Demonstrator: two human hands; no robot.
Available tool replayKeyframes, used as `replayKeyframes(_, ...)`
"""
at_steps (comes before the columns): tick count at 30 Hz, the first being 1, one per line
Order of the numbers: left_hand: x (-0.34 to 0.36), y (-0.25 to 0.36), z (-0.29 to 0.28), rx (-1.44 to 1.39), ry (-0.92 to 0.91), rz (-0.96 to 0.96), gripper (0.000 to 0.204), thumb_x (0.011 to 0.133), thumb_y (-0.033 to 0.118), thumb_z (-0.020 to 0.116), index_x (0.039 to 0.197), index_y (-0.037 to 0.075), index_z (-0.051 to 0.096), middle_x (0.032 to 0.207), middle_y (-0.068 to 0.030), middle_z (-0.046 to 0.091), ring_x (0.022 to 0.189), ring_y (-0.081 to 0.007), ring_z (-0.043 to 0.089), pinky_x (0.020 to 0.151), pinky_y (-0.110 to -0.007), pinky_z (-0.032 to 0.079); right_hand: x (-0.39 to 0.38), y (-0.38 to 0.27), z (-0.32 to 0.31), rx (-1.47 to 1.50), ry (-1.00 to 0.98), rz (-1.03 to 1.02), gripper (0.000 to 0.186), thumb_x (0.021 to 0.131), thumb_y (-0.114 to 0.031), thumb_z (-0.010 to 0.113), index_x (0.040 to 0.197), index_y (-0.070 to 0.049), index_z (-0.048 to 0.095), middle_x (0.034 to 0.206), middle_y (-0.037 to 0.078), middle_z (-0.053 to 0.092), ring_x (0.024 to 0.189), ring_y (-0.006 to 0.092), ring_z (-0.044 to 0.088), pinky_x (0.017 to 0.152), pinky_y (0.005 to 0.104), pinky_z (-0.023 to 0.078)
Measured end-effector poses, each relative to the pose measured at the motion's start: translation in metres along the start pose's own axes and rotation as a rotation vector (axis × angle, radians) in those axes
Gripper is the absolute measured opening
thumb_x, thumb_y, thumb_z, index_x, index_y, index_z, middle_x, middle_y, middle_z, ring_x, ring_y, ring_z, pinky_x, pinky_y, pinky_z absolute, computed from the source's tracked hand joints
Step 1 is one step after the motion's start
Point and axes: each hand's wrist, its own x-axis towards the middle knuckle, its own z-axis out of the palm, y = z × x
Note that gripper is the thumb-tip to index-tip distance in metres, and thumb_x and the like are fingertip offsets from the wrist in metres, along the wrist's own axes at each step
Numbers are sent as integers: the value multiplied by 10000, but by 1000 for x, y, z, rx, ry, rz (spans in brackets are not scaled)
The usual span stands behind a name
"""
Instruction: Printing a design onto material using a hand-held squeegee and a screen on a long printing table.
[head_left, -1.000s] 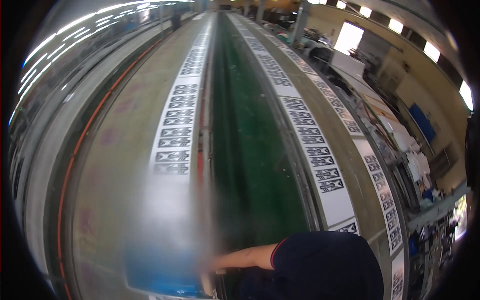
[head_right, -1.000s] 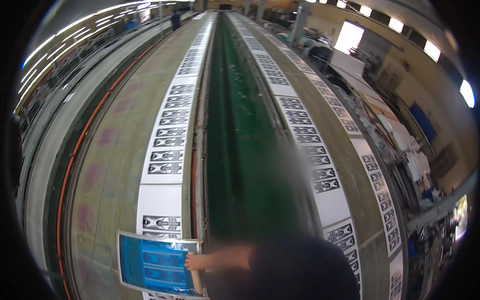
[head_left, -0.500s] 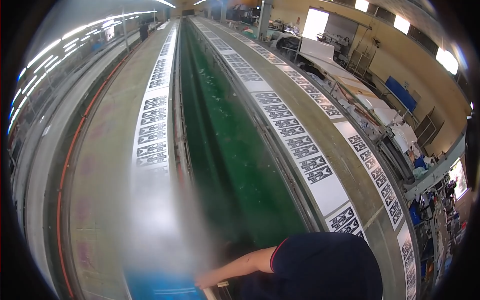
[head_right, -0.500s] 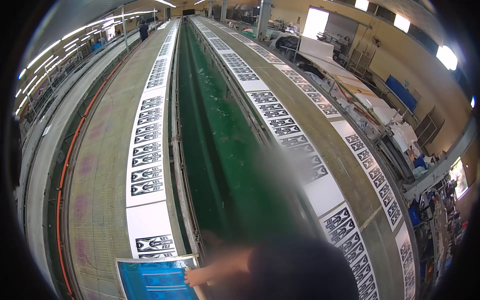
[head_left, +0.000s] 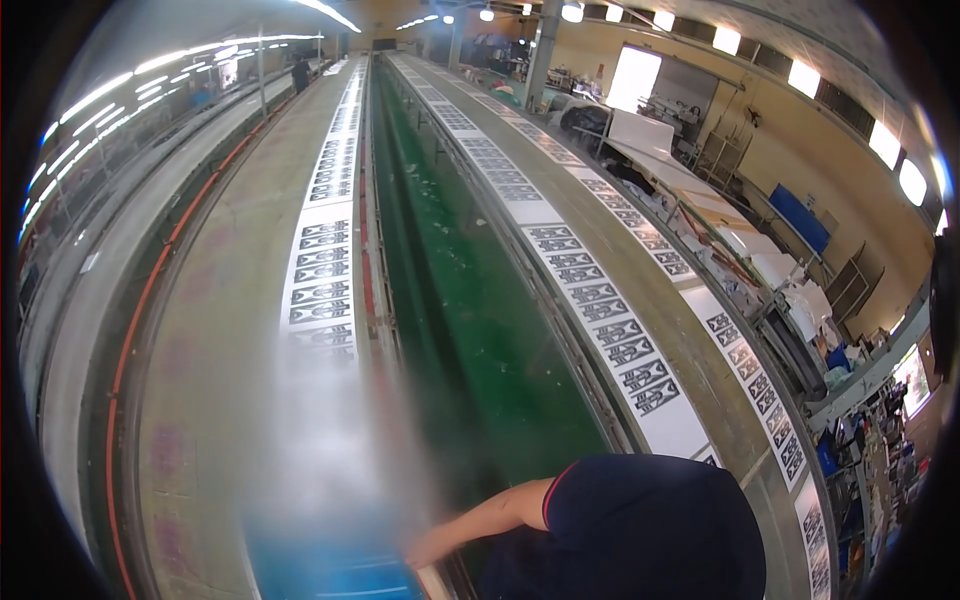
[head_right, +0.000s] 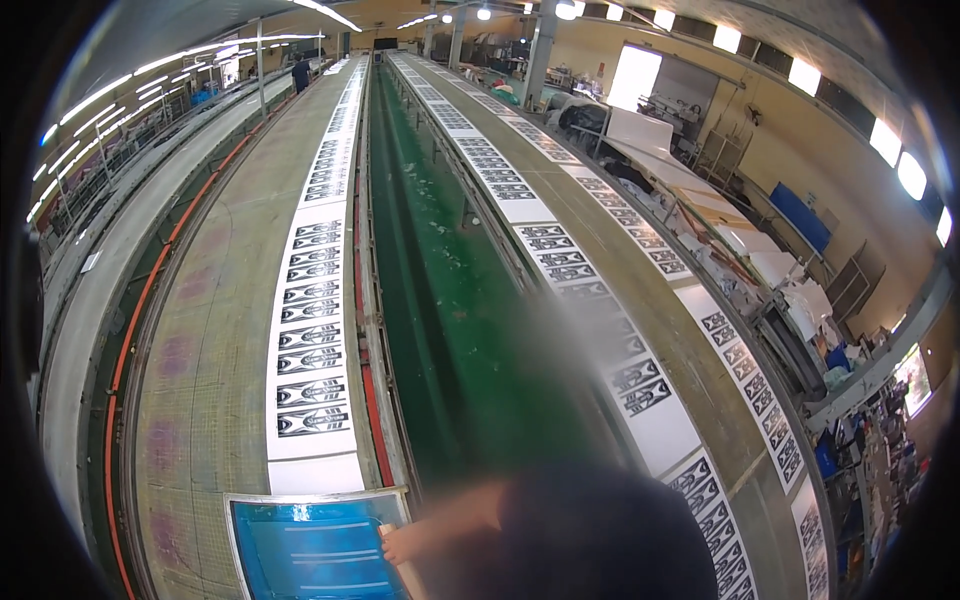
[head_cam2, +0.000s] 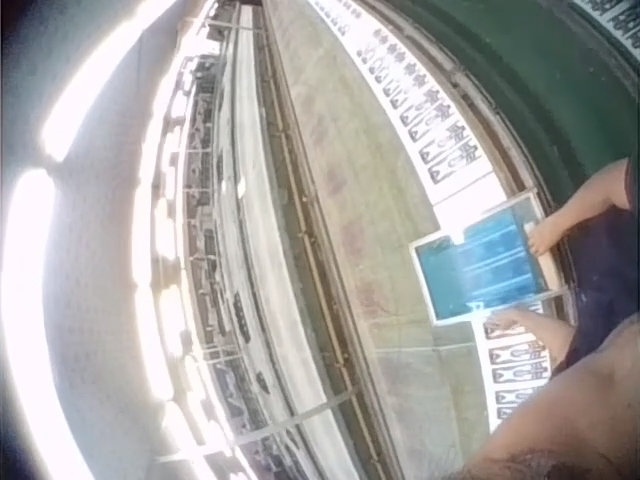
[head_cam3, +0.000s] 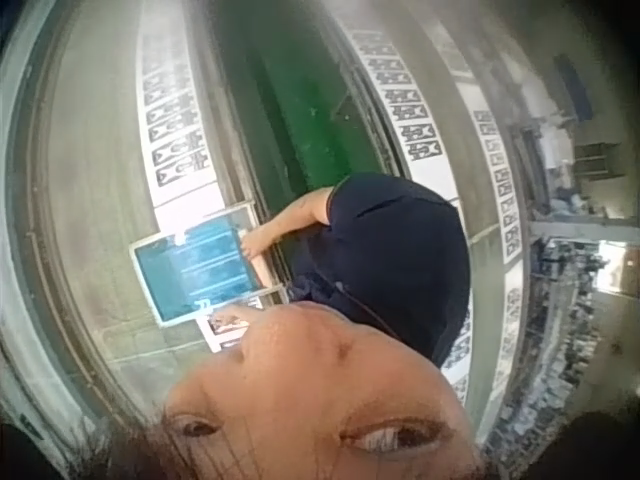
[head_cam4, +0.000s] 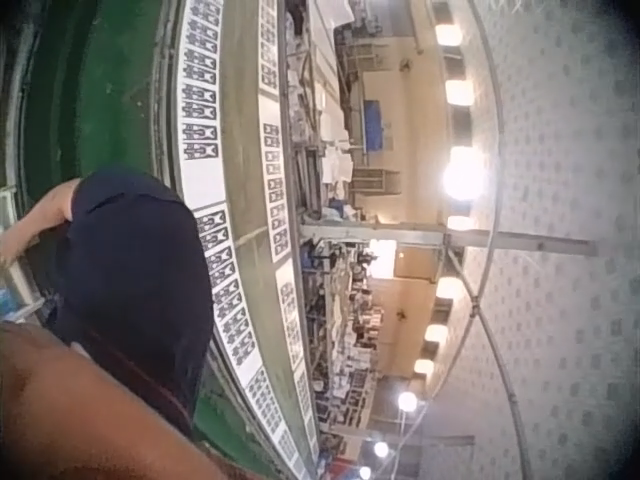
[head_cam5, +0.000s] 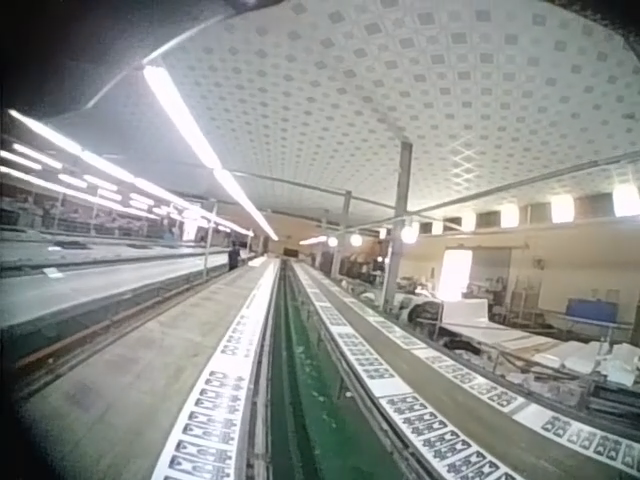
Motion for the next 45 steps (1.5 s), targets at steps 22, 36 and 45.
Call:
replayKeyframes(22, -94, -50, -186, 591, 616, 82, 324, 1041, 373, 597, 1204, 121, 719, 685, 41, 436, 578, -71, 394, 513, -263, 335, 310, 161, -60, 66, -249, -65, 223, 832, -102, 683, 1043, -120, 752, 1098, 75, 710, 1119, 299, 671, 899, 494, 548)
replayKeyframes(36, 118, 99, -98, 793, 322, 417, 216, 947, 283, 720, 906, 76, 765, 971, -108, 708, 979, -338, 664, 884, -453, 507, 356, 197, -43, 175, -256, 52, 378, 779, -292, 856, 1092, -121, 729, 1123, 55, 679, 1110, 270, 672, 921, 432, 564)
replayKeyframes(45, -25, 33, -50, 860, 375, 472, 115, 895, 162, 691, 836, 66, 671, 844, -113, 610, 827, -340, 610, 765, -464, 492, 194, 130, -36, 221, 37, 99, 540, 657, -161, 825, 1173, -76, 687, 1162, 97, 689, 1102, 319, 666, 936, 434, 558)
